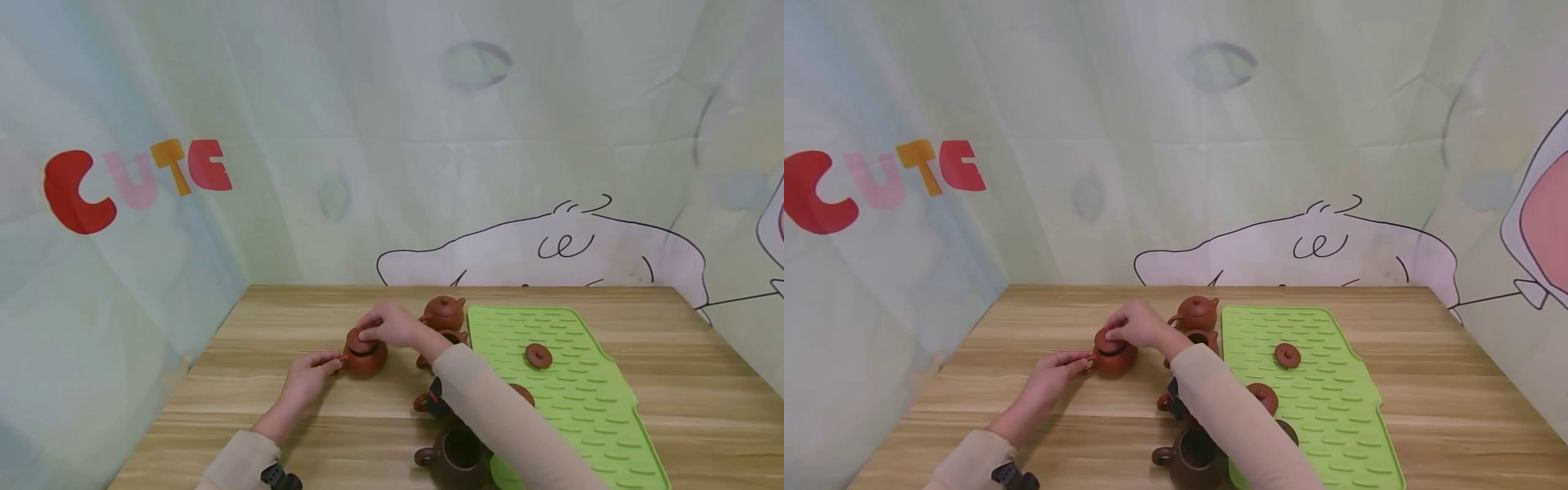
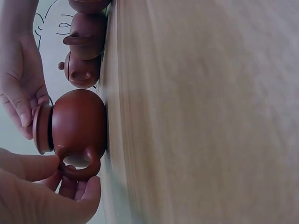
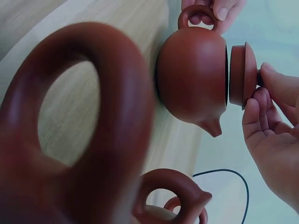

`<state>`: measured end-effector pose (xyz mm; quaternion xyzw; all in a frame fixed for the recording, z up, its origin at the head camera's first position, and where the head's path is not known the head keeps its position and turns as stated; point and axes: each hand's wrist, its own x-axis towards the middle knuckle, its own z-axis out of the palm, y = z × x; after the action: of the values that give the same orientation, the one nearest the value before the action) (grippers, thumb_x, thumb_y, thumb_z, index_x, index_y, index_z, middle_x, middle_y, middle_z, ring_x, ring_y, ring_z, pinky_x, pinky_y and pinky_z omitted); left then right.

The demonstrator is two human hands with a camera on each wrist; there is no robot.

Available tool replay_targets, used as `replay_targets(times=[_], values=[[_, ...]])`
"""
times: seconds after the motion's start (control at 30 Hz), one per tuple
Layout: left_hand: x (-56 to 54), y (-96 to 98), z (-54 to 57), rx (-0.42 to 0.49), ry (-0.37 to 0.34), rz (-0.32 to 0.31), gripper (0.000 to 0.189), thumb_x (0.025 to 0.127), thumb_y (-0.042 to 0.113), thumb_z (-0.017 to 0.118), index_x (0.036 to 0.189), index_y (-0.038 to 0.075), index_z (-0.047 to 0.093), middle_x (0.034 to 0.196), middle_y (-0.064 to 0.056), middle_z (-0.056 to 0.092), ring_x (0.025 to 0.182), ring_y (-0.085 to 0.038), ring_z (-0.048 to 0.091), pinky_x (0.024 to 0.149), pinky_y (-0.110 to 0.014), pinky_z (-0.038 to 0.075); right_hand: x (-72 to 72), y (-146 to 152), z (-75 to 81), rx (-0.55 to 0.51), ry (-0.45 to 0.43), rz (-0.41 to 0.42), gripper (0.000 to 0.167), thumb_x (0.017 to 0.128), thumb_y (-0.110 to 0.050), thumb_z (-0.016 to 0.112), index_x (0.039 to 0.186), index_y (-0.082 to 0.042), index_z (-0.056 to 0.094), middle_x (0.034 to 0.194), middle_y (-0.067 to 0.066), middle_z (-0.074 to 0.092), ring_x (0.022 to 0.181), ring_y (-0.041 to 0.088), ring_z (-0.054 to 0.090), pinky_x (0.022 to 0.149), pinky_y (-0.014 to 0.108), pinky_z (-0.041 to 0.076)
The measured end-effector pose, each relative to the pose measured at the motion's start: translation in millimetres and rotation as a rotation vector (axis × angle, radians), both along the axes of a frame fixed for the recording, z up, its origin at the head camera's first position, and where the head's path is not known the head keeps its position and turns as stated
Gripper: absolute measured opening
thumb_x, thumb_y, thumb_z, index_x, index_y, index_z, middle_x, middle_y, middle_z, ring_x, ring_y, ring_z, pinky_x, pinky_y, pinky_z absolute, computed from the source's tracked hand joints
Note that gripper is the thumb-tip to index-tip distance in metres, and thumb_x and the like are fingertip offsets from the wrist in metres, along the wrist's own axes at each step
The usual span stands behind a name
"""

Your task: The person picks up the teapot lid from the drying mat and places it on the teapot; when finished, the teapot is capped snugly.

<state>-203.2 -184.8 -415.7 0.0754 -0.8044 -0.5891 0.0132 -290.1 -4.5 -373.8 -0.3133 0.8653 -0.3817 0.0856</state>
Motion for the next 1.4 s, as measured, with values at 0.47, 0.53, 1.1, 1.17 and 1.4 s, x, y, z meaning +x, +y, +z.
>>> replay_targets(times=[0.47, 0.53, 1.1, 1.17, 1.4], values=[[1.3, 1.3, -0.7, 0.026, 0.013, 0.018, 0.023, 0.092, -0.001, 0.058, 0.111, -0.014, 0.063, 0.107, -0.023, 0.067, 0.093, -0.024, 0.067, 0.087, -0.036, 0.052, 2.5, -2, -6.6, 0.038, -0.057, -0.047, 0.018, 0.088, -0.015, 0.07, 0.104, -0.006, 0.074, 0.103, 0.005, 0.069, 0.1, 0.018, 0.057, 0.086, 0.03, 0.049], [0.9, 1.2, -0.9, 0.025, 0.018, 0.015, 0.023, 0.092, -0.001, 0.058, 0.111, -0.015, 0.063, 0.107, -0.023, 0.068, 0.093, -0.024, 0.067, 0.087, -0.036, 0.052, 3.0, -2, -7.8, 0.041, -0.056, -0.049, 0.018, 0.088, -0.015, 0.071, 0.103, -0.007, 0.075, 0.102, 0.005, 0.069, 0.099, 0.018, 0.057, 0.086, 0.031, 0.05], [-1.9, 0.8, -3.0, 0.053, 0.01, 0.005, 0.025, 0.093, 0.0, 0.057, 0.112, -0.015, 0.062, 0.109, -0.023, 0.067, 0.094, -0.024, 0.067, 0.087, -0.036, 0.052, 1.7, 0, -6.7, 0.024, -0.089, -0.064, 0.022, 0.089, -0.018, 0.07, 0.107, -0.006, 0.072, 0.105, 0.005, 0.07, 0.1, 0.017, 0.06, 0.086, 0.03, 0.05], [-3.1, 0.4, -3.1, 0.054, 0.004, 0.004, 0.025, 0.093, 0.001, 0.058, 0.112, -0.015, 0.062, 0.109, -0.023, 0.067, 0.094, -0.024, 0.067, 0.087, -0.037, 0.052, 0.6, 3, -3.8, 0.015, -0.088, -0.064, 0.026, 0.089, -0.019, 0.069, 0.11, -0.004, 0.071, 0.107, 0.006, 0.07, 0.099, 0.016, 0.06, 0.084, 0.028, 0.05], [-4.8, -0.5, 3.4, 0.018, -0.032, 0.013, 0.031, 0.093, 0.008, 0.059, 0.118, -0.011, 0.061, 0.115, -0.021, 0.065, 0.105, -0.025, 0.06, 0.09, -0.035, 0.046, 0.9, 32, 16.2, -0.047, -0.18, -0.107, 0.03, 0.091, -0.023, 0.068, 0.118, -0.009, 0.068, 0.108, 0.003, 0.068, 0.091, 0.016, 0.06, 0.079, 0.034, 0.052]])
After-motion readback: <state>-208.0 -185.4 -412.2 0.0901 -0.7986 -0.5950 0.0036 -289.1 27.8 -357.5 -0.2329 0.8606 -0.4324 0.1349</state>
